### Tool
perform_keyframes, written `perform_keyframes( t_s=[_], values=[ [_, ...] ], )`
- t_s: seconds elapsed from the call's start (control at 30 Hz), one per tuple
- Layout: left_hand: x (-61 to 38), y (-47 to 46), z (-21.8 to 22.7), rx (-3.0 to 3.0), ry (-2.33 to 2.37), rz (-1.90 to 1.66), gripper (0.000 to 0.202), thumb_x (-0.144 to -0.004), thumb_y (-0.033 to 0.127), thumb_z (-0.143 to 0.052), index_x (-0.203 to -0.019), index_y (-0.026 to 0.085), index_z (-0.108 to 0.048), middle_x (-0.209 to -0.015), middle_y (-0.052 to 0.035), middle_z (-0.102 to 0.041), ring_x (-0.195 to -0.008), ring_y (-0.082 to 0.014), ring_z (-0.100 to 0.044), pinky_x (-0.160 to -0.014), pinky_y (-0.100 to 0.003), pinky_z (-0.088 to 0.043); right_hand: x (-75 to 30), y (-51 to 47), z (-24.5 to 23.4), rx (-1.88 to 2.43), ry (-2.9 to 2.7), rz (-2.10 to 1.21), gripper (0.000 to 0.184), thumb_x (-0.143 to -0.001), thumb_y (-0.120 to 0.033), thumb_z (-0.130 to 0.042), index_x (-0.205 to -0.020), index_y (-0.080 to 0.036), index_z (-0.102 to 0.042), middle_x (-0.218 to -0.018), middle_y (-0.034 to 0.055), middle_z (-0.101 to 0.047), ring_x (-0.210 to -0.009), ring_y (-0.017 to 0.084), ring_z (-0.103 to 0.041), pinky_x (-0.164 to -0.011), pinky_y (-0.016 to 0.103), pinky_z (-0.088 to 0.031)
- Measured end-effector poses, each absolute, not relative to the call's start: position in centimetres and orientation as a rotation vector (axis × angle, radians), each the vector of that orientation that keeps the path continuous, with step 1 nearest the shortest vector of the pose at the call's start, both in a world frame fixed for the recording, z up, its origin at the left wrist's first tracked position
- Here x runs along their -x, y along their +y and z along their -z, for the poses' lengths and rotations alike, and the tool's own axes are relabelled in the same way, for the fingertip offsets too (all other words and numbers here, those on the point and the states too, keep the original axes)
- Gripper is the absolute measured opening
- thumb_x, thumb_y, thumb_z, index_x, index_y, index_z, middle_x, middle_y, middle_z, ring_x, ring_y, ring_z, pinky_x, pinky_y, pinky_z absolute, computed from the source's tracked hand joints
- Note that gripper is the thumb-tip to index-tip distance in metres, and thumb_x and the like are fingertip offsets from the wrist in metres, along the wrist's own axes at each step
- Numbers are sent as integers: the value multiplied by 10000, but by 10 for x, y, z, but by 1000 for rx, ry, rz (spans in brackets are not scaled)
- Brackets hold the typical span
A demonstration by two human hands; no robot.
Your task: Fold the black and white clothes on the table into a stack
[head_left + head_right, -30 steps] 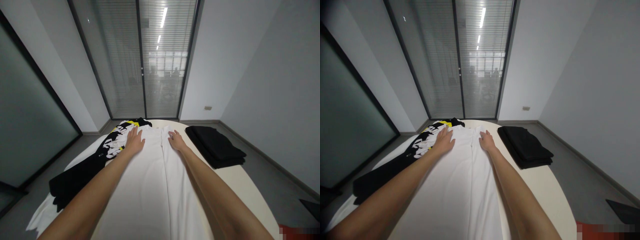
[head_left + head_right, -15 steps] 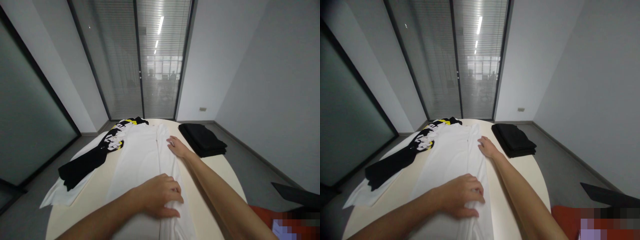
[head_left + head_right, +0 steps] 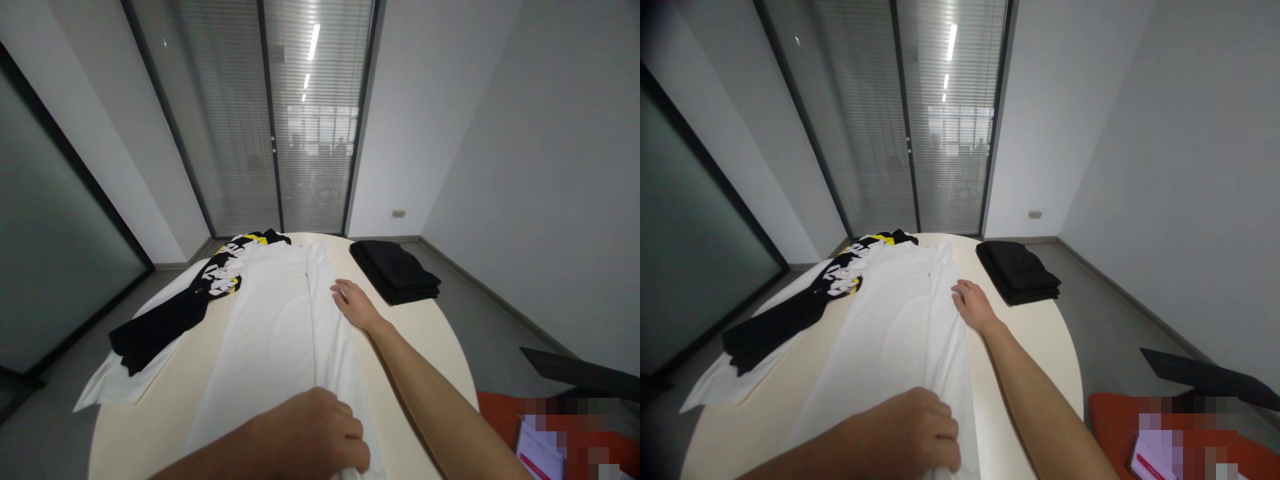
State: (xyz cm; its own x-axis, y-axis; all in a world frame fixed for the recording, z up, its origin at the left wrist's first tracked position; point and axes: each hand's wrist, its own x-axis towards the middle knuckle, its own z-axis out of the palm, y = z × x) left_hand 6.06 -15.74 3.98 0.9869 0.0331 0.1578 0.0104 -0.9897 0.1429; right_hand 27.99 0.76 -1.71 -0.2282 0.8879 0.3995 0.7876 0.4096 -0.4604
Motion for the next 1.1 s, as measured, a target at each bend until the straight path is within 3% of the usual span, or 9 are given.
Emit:
perform_keyframes(
  t_s=[0.33, 0.6, 0.83, 1.1],
  values=[
    [-58, -160, -34, -3024, 79, -311, 254, -939, 360, -625, -763, 217, -510, -729, 37, -607, -625, -136, -513, -461, -327, -311, -280, 9, 17, 1414, -2082, -201, 286, -966, -275, -517, -1181, -197, -688, -1320, 117, -628, -1248, 238, -567, -1110, 395, -404],
    [-62, -166, -38, -3051, -8, -371, 191, -973, 257, -593, -804, 208, -519, -709, 38, -571, -631, -120, -521, -493, -289, -330, -281, 9, 17, 1420, -2069, -215, 285, -957, -273, -522, -1178, -206, -689, -1319, 110, -625, -1241, 239, -570, -1107, 393, -410],
    [-73, -172, -8, -2994, -38, -463, 98, -1026, 296, -506, -1033, 229, -577, -766, 37, -612, -676, -131, -541, -497, -279, -343, -279, 8, 15, 1410, -2062, -204, 283, -957, -288, -531, -1177, -210, -691, -1290, 102, -641, -1223, 238, -577, -1095, 391, -417],
    [-68, -165, -14, -2818, -82, -391, 108, -999, 272, -546, -909, 220, -577, -842, 42, -648, -738, -104, -572, -579, -261, -403, -279, 7, 15, 1420, -2055, -215, 274, -956, -287, -535, -1152, -199, -706, -1285, 108, -647, -1217, 244, -579, -1091, 389, -417]
  ],
)
